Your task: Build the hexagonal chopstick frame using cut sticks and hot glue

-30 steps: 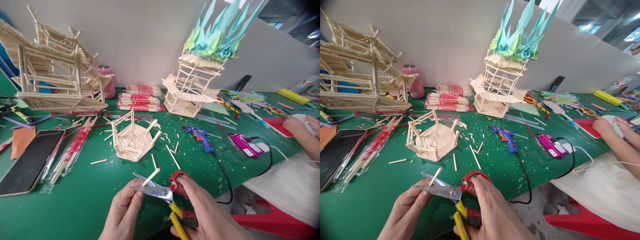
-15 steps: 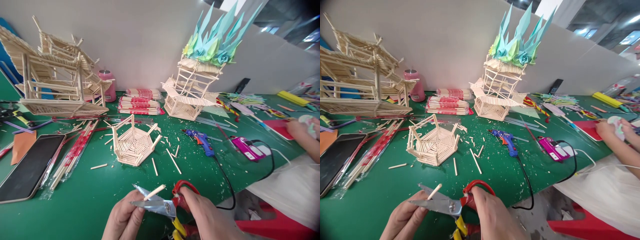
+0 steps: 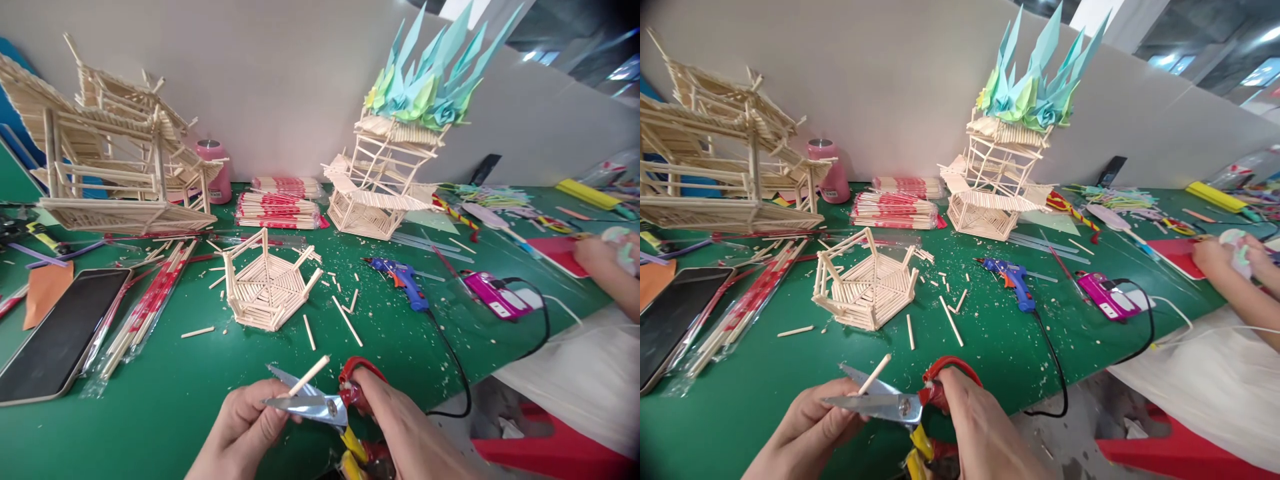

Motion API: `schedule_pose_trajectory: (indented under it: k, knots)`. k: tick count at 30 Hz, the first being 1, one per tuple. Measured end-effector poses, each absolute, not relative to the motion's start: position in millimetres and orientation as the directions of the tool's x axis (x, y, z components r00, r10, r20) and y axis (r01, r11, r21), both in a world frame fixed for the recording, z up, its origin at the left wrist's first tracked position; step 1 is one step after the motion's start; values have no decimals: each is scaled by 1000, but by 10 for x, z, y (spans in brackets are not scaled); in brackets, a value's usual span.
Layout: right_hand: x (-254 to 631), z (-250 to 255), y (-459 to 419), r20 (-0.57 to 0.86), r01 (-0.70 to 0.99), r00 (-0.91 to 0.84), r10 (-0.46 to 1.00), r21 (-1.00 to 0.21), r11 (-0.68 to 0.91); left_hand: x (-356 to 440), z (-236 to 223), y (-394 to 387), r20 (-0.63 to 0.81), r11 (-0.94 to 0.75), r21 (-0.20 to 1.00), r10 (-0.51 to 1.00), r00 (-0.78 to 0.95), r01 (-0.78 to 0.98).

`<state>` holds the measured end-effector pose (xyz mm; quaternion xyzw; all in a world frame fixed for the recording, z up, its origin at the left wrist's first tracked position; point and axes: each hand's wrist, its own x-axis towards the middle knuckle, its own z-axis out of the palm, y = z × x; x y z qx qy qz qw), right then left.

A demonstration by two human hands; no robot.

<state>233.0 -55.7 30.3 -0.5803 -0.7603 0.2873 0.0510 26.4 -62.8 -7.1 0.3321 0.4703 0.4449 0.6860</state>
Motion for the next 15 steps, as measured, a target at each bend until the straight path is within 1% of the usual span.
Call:
schedule_pose_trajectory:
  k: [1, 3, 6, 8, 13, 15]
  knots:
    - [2331, 309, -553, -252, 848, -333, 909, -501, 172, 252, -58, -609, -388, 453, 823, 889, 244, -343]
    - [2328, 311, -550, -239, 835, -355, 904, -516, 192, 237, -43, -571, -413, 539, 735, 837, 358, -412]
    - [2311, 286, -552, -218, 819, -360, 907, -540, 196, 247, -51, -539, -397, 558, 691, 824, 404, -459]
    - [2290, 262, -554, -219, 818, -345, 913, -546, 178, 275, -66, -541, -396, 532, 706, 844, 363, -468]
    - [2251, 234, -549, -223, 841, -288, 932, -524, 135, 342, -87, -585, -422, 436, 781, 896, 138, -446]
    - [2262, 244, -553, -220, 845, -281, 934, -518, 132, 340, -95, -592, -417, 442, 760, 894, 164, -477]
